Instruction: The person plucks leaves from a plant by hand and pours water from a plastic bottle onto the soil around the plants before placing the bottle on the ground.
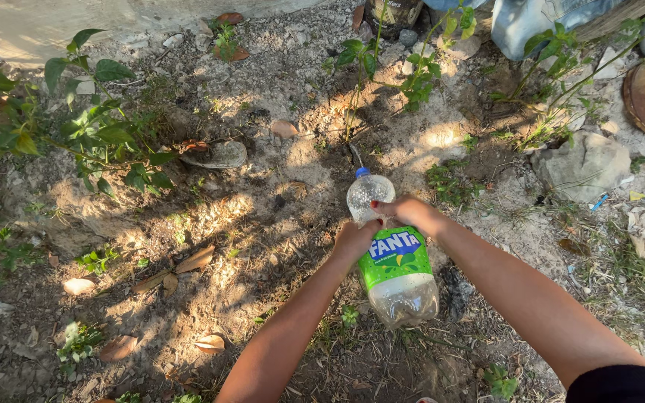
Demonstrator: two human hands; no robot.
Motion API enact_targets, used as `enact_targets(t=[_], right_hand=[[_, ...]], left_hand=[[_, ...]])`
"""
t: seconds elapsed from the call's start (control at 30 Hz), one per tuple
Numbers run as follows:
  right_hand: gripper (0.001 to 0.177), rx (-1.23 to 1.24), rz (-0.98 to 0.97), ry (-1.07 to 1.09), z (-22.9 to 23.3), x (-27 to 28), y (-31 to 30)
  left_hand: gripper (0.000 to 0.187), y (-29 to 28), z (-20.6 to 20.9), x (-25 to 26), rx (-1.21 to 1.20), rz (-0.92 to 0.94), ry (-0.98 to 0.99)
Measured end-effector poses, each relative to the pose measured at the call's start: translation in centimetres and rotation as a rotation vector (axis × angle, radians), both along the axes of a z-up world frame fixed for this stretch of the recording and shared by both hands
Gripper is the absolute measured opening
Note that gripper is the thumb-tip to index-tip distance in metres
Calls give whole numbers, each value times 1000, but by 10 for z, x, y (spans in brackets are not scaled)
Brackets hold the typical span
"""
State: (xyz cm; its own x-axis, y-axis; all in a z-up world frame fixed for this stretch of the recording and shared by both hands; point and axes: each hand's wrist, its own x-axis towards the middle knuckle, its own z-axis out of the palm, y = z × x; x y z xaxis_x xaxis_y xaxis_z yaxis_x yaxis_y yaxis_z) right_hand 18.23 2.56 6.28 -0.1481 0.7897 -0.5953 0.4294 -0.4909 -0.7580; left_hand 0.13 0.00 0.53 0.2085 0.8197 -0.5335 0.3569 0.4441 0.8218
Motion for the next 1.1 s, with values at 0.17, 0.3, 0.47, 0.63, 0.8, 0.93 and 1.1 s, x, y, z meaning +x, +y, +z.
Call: enact_targets(t=[0.17, 0.3, 0.47, 0.63, 0.8, 0.93, 1.1], right_hand=[[47, 34, -38, 101, -26, 8, 14], [34, -31, -154, 228, -36, 15, 23], [35, -51, -170, 243, -28, 20, 19], [40, -72, -152, 306, -31, 20, 29], [46, -43, -27, 326, -46, 27, 46], [50, -21, -2, 147, -22, 30, 39], [54, -64, -6, 287, 21, 28, 12]], left_hand=[[46, 5, 12, 0, 140, -21, 36], [48, 6, 22, 6, 121, -17, 99], [52, 5, 23, 17, 99, 44, 160], [60, 8, 21, 18, 60, 182, 174], [55, 9, 33, 26, 131, 121, 261], [53, -9, 72, 31, 92, 185, 128], [59, -24, 138, 31, -101, 143, 233]])
